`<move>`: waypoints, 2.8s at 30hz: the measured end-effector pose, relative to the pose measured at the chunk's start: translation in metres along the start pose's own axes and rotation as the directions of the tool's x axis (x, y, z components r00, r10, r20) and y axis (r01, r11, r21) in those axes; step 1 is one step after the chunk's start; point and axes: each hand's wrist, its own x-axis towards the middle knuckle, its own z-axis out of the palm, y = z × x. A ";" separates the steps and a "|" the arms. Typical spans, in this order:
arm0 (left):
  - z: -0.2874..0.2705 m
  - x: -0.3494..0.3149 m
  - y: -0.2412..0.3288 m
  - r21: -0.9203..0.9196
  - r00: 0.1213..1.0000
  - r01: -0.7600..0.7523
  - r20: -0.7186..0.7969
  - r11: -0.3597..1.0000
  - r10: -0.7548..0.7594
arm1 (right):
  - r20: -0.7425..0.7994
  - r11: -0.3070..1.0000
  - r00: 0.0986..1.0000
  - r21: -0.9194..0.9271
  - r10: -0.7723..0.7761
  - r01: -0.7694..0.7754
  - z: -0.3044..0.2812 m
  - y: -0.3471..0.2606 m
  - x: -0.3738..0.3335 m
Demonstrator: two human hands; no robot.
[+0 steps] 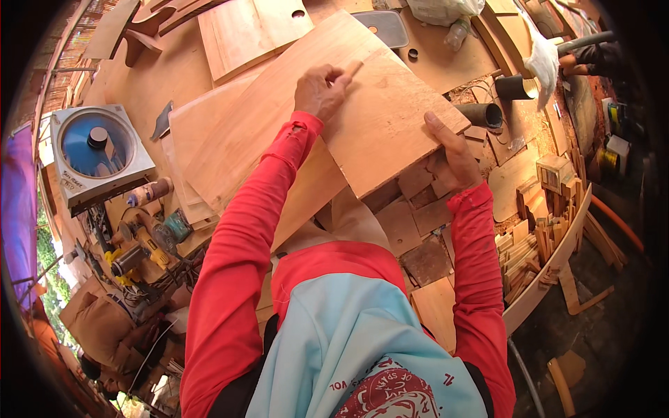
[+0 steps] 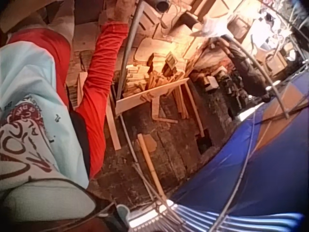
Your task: Inspecting, fitting, and assembling wooden panels in a workshop environment.
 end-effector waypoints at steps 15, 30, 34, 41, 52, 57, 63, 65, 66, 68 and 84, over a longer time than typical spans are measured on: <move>-0.086 -0.037 -0.038 0.138 0.897 -0.246 -0.343 0.959 0.280 | -0.071 0.988 0.997 0.155 -0.016 0.027 -0.026 0.028 -0.015; -0.057 -0.108 -0.091 0.559 0.914 -0.234 -0.152 0.795 0.376 | -0.205 0.981 0.977 0.193 0.056 -0.015 -0.073 0.079 -0.084; -0.043 -0.099 -0.095 0.617 0.918 -0.222 -0.128 0.755 0.375 | -0.246 0.982 0.968 0.187 0.049 -0.002 -0.073 0.085 -0.091; -0.110 -0.210 -0.159 0.621 0.943 -0.039 -0.236 0.783 0.234 | -0.245 0.983 0.969 0.179 0.007 0.039 -0.083 0.101 -0.094; -0.109 -0.229 -0.166 0.531 0.920 0.034 -0.348 0.847 0.182 | -0.195 0.987 0.981 0.161 0.015 0.017 -0.074 0.087 -0.093; -0.072 -0.165 -0.136 0.544 0.922 -0.112 -0.255 0.831 0.291 | -0.230 0.986 0.972 0.143 -0.049 0.083 -0.068 0.096 -0.103; -0.014 -0.071 -0.087 0.562 0.877 -0.292 -0.165 0.774 0.451 | -0.216 0.975 0.976 0.212 -0.015 0.062 -0.073 0.106 -0.122; 0.004 -0.042 -0.072 0.556 0.865 -0.326 -0.151 0.765 0.478 | -0.200 0.974 0.980 0.227 0.022 0.024 -0.077 0.112 -0.126; 0.013 -0.027 -0.063 0.558 0.855 -0.347 -0.142 0.754 0.498 | -0.236 0.960 0.971 0.278 0.034 0.034 -0.073 0.112 -0.126; 0.029 0.004 -0.050 0.572 0.836 -0.374 -0.132 0.729 0.533 | -0.253 0.975 0.966 0.222 0.045 0.013 -0.082 0.118 -0.130; -0.047 -0.075 -0.092 0.602 0.899 -0.347 -0.006 0.719 0.439 | -0.109 0.954 0.977 -0.260 -0.181 0.147 -0.105 0.137 -0.117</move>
